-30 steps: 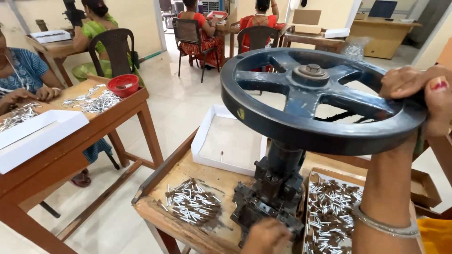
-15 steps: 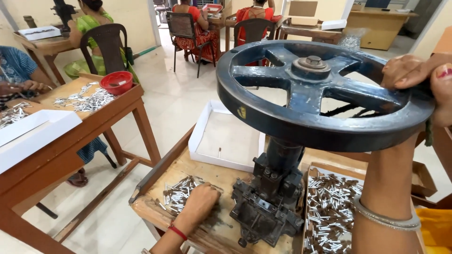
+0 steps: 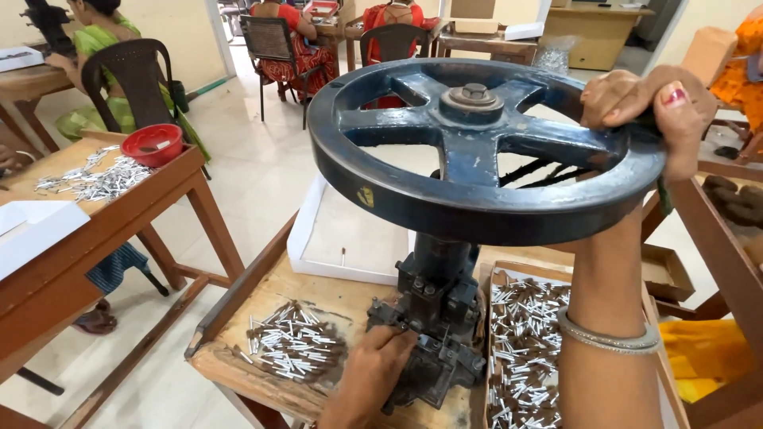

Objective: Operating a manual hand-wheel press to process or assemble small industrial components.

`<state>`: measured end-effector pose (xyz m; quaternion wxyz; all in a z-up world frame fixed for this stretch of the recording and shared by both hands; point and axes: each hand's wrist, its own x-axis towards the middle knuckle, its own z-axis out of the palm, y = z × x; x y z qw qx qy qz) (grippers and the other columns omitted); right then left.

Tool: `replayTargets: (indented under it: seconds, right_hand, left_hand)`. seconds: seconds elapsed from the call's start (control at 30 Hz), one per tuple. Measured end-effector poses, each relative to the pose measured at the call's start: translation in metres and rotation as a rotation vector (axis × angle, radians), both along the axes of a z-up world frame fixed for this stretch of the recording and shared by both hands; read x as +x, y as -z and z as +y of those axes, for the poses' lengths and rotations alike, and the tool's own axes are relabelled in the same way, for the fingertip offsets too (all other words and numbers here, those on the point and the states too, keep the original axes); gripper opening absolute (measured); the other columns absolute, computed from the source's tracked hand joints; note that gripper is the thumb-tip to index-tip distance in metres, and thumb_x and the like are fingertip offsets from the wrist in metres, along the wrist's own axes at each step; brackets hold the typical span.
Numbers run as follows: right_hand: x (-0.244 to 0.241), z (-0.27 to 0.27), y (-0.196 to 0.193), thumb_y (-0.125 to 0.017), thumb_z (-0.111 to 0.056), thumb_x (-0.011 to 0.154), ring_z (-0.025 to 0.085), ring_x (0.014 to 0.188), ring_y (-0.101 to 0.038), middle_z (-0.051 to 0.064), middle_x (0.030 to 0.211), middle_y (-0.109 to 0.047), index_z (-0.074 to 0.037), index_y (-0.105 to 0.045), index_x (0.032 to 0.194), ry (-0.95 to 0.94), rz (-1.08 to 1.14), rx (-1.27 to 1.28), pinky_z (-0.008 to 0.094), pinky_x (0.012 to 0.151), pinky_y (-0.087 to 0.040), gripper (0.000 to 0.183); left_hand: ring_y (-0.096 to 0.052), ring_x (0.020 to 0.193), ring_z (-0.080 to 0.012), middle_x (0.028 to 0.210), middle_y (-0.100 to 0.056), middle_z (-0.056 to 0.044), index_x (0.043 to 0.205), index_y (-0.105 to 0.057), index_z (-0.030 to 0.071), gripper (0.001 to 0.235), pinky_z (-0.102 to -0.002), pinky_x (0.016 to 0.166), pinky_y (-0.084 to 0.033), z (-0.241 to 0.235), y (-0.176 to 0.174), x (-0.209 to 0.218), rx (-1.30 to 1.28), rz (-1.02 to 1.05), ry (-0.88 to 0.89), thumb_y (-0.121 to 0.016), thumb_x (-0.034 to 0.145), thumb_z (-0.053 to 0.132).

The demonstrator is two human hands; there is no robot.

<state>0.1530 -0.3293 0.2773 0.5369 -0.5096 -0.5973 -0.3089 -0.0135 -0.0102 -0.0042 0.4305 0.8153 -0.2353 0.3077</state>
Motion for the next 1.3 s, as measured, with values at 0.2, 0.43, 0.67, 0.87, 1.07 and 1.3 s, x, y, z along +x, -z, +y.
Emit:
replayTargets:
  seconds: [0.2, 0.43, 0.67, 0.87, 1.07, 1.3]
  right_hand:
    - [-0.004, -0.007, -0.004, -0.042, -0.031, 0.119, 0.025, 0.065, -0.054, 0.018, 0.074, -0.058, 0.000, -0.052, 0.089, 0.120, 0.072, -0.117, 0.038, 0.085, -0.047, 0.045]
    - [-0.003, -0.007, -0.005, -0.043, -0.036, 0.117, 0.024, 0.068, -0.059, 0.017, 0.074, -0.059, -0.001, -0.052, 0.090, 0.159, 0.028, -0.148, 0.040, 0.091, -0.051, 0.045]
    - [-0.015, -0.003, 0.001, -0.045, -0.030, 0.116, 0.023, 0.067, -0.054, 0.016, 0.072, -0.057, 0.000, -0.052, 0.085, 0.135, 0.102, -0.075, 0.037, 0.091, -0.049, 0.043]
    - [-0.010, 0.017, 0.019, -0.050, -0.024, 0.113, 0.023, 0.063, -0.051, 0.018, 0.067, -0.058, 0.002, -0.052, 0.082, 0.001, 0.128, 0.138, 0.035, 0.073, -0.045, 0.040]
    - [-0.022, 0.010, -0.001, -0.041, -0.022, 0.111, 0.023, 0.070, -0.054, 0.018, 0.077, -0.057, -0.001, -0.053, 0.089, 0.127, -0.002, -0.098, 0.037, 0.091, -0.048, 0.033]
    - [-0.016, 0.022, 0.009, -0.049, -0.020, 0.101, 0.020, 0.046, -0.043, 0.018, 0.056, -0.053, 0.003, -0.055, 0.082, -0.036, 0.135, 0.262, 0.030, 0.054, -0.038, 0.030]
  left_hand:
    - [-0.064, 0.080, -0.0328, 0.084, -0.064, -0.011, 0.089, -0.071, 0.004, 0.008, -0.044, 0.067, -0.052, -0.015, 0.021, 0.024, 0.208, -0.070, -0.157, -0.074, 0.088, 0.011]
    - [-0.060, 0.088, -0.0340, 0.089, -0.064, -0.015, 0.087, -0.072, -0.002, 0.010, -0.044, 0.076, -0.050, -0.006, -0.011, 0.011, 0.033, 0.071, 0.026, -0.070, 0.090, 0.007]
    - [-0.056, 0.104, -0.0382, 0.114, -0.058, -0.021, 0.124, -0.065, -0.010, 0.034, -0.044, 0.089, -0.049, 0.007, -0.009, -0.008, 0.229, 0.035, 0.180, -0.064, 0.093, 0.004]
    - [-0.058, 0.105, -0.0369, 0.112, -0.059, -0.020, 0.127, -0.063, -0.010, 0.039, -0.043, 0.089, -0.051, 0.000, 0.011, -0.010, 0.306, -0.103, 0.053, -0.064, 0.090, 0.004]
    - [-0.061, 0.101, -0.0355, 0.104, -0.061, -0.017, 0.121, -0.068, -0.005, 0.035, -0.043, 0.077, -0.055, -0.008, 0.010, 0.000, 0.408, 0.001, -0.032, -0.061, 0.088, 0.002]
    - [-0.065, 0.098, -0.0328, 0.100, -0.068, -0.012, 0.106, -0.076, 0.002, 0.023, -0.042, 0.077, -0.056, -0.004, 0.011, 0.012, 0.270, 0.081, -0.026, -0.064, 0.086, 0.003]
